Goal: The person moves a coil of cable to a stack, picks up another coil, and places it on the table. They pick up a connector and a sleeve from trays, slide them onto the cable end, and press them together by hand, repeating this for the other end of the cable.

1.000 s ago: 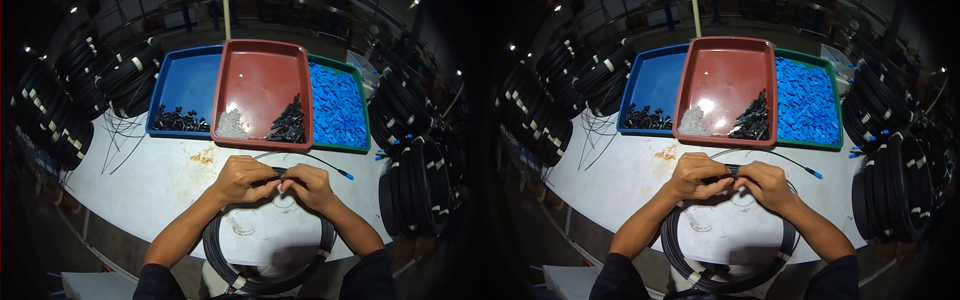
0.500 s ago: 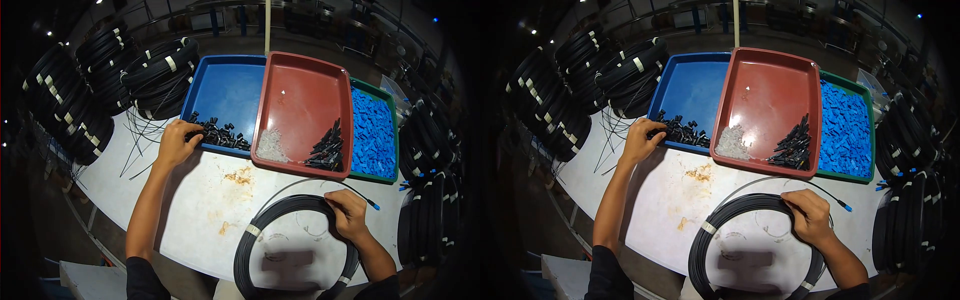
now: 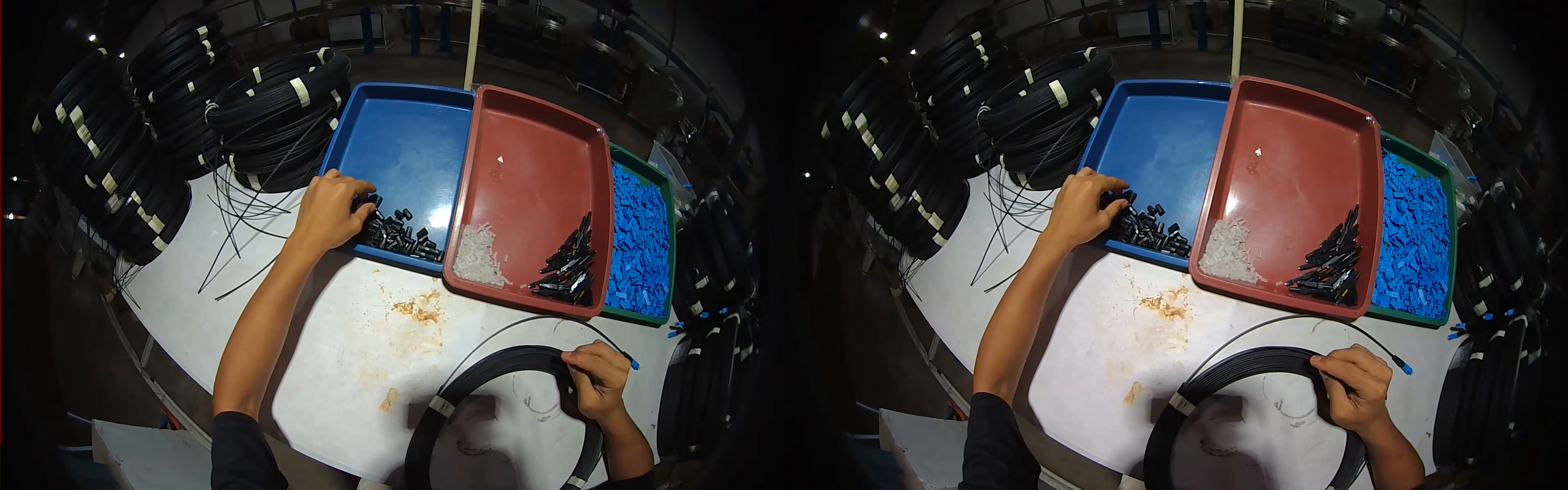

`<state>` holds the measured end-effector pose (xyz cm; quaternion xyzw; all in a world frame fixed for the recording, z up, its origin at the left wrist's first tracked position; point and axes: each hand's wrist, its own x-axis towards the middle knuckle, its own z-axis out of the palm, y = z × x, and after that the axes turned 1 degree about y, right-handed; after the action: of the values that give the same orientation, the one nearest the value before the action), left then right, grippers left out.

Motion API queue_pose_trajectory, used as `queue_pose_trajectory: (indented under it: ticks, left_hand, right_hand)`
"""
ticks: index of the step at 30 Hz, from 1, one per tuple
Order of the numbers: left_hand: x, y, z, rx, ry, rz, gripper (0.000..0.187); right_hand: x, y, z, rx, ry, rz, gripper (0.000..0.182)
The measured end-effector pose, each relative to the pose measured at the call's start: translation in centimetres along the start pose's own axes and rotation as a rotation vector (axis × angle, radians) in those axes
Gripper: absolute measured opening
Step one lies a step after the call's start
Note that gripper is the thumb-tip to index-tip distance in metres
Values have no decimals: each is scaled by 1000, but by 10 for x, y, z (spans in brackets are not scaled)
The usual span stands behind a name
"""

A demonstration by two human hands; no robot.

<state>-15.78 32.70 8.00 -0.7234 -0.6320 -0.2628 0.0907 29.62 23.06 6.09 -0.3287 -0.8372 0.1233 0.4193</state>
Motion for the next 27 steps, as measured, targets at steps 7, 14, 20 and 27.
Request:
queue_pose_trajectory:
  ticks: [7, 14, 20, 27]
  left_hand:
    - [7, 9, 10, 69, -55, -135, 21]
    - [9, 10, 11, 23, -37, -162, 26]
    - [9, 31, 15, -33, -9, 217, 30]
    - [17, 36, 18, 159, -188, 215, 18]
  right_hand:
    - [1, 0, 1, 6, -7, 3, 28]
    - [1, 0, 1, 13, -19, 8, 29]
    - [1, 0, 1, 12, -35, 6, 30]
    - [2, -2, -1, 14, -64, 10, 31]
